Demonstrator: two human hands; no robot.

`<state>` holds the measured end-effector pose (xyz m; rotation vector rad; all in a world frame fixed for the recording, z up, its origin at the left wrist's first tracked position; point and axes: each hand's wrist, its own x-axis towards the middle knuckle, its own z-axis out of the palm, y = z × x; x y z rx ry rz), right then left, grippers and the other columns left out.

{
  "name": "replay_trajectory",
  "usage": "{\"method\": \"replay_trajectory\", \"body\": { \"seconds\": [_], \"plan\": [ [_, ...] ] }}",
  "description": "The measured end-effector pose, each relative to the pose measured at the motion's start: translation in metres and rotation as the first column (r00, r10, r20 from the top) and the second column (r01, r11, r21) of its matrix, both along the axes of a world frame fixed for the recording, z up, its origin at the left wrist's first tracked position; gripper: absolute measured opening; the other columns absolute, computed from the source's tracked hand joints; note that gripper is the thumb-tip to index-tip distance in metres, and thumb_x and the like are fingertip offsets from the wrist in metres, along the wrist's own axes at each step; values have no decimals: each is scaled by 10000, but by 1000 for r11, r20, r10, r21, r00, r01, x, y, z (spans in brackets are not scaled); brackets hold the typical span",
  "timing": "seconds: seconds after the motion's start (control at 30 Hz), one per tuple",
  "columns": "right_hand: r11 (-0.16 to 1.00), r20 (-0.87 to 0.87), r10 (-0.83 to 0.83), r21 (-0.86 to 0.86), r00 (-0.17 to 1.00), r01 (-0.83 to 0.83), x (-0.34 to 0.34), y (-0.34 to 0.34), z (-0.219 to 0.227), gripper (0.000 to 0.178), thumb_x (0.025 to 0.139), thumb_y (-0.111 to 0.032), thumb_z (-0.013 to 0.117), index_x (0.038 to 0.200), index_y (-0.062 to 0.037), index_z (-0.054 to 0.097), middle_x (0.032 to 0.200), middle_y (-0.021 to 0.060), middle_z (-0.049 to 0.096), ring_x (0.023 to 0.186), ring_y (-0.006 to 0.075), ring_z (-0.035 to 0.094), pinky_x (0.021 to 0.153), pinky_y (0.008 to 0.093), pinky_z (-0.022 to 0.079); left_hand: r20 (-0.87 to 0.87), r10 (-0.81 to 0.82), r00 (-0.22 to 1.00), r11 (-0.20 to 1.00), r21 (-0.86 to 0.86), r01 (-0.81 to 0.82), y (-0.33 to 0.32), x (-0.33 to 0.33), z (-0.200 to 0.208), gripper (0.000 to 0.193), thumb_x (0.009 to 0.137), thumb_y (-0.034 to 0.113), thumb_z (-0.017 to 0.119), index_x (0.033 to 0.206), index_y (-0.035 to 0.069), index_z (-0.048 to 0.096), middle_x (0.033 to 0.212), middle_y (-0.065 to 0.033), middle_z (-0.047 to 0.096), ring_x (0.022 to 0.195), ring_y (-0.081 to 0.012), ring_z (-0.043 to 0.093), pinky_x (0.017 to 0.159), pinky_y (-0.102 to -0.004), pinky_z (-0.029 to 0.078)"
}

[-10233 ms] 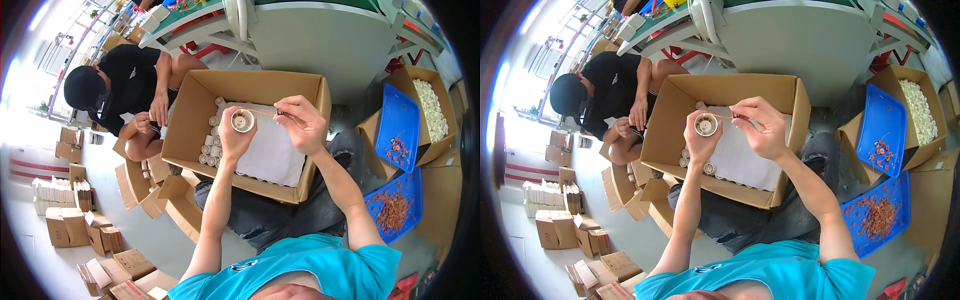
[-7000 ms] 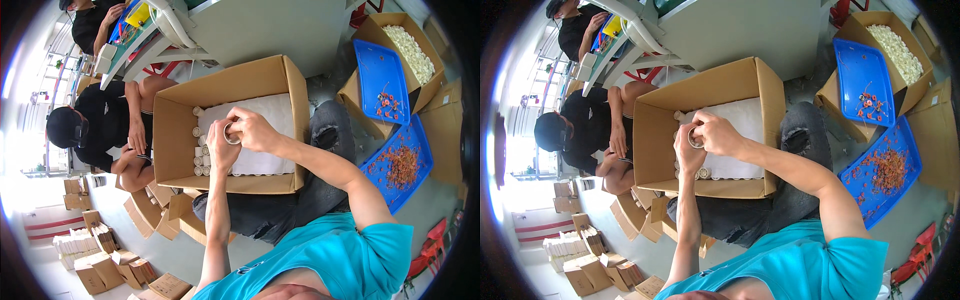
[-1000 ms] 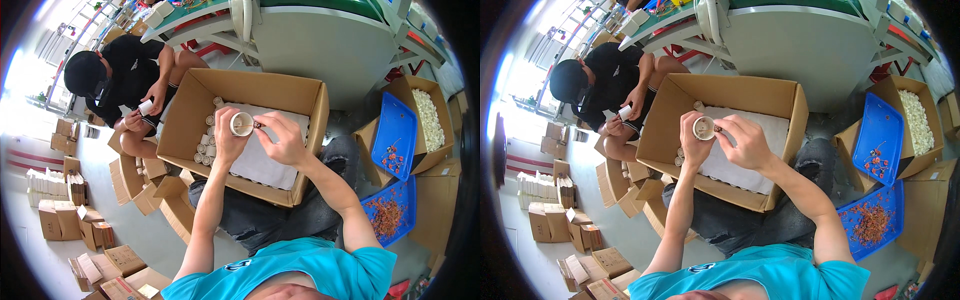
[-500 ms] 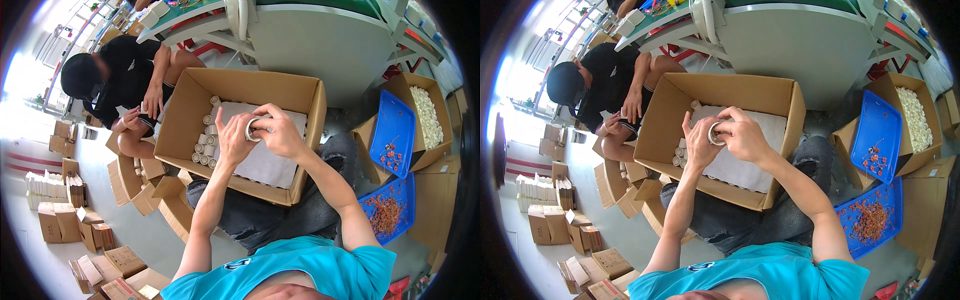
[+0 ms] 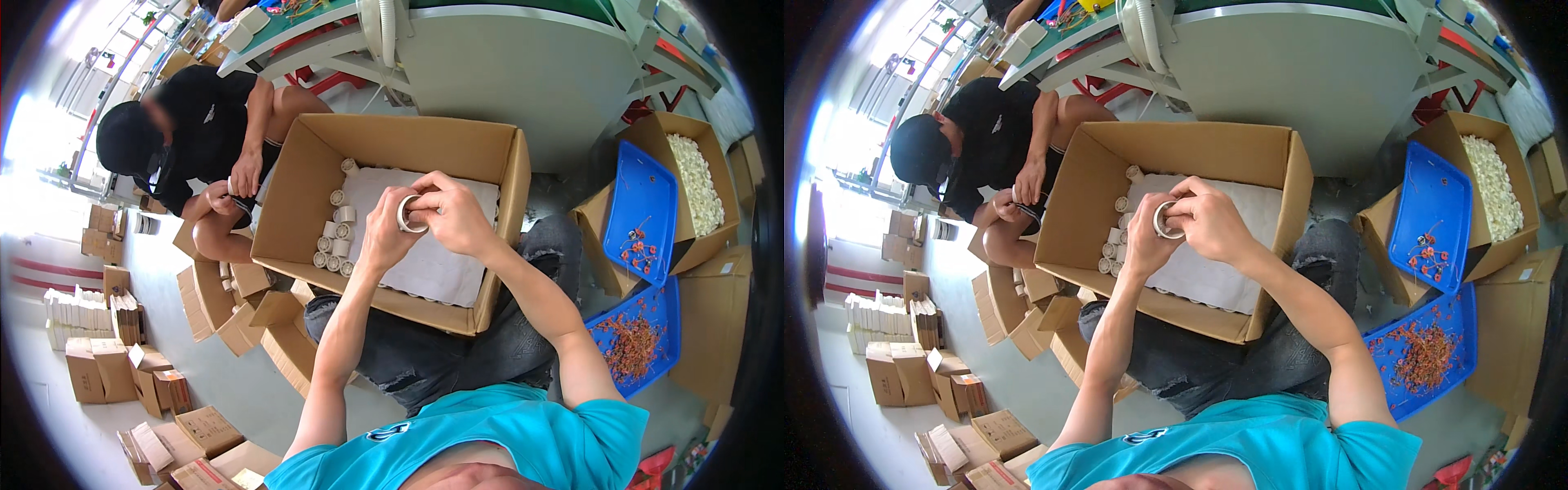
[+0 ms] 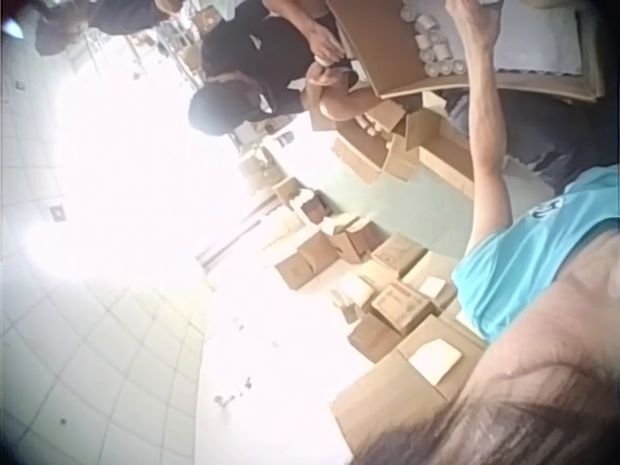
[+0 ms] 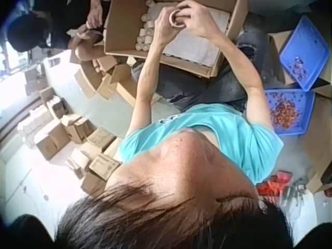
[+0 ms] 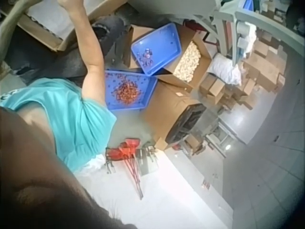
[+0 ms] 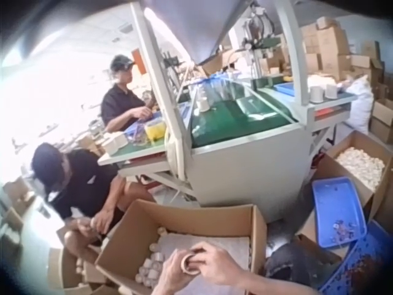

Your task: The person applies glue to small circular electronic components using a stick, then organizes them into a foam-lined cardboard box.

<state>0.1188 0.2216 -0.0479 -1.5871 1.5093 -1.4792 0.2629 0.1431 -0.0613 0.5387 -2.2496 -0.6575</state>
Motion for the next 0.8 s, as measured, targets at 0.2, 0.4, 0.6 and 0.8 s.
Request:
{"method": "replay_trajectory", "body": {
  "seconds": [0.2,0.4,0.6,0.8],
  "plan": [
    [1000,71,2,-13,997,-1,4,-4,-3,116,757,22,723,868,3,749,1003,85,625,890,224,639,788,337,526,-41,-20,999,998,-64,17,-4,3,-2,492,679,-1,803,1099,57,553,1022,-132,639,851,-338,663,678,-391,568],
    [993,-17,-43,-112,999,41,9,2,-6,113,749,34,709,855,1,729,999,85,615,865,243,641,751,350,538,-53,-55,997,993,-112,49,-6,2,-5,498,669,-7,801,1098,48,553,998,-132,638,825,-338,664,669,-390,565],
    [985,-151,-73,-167,986,47,8,7,-8,127,743,35,685,851,-21,722,990,91,611,818,265,648,711,364,545,7,-85,996,995,-46,85,-2,3,-2,508,664,-3,807,1101,52,554,974,-127,631,804,-338,659,656,-394,557],
    [985,-144,-81,-164,986,57,14,3,-14,80,764,-22,697,835,-45,724,958,68,606,816,256,645,701,375,544,37,-61,997,998,-7,62,-1,8,-2,497,662,1,813,1087,54,562,968,-123,629,815,-341,659,663,-396,554]
  ]
}}
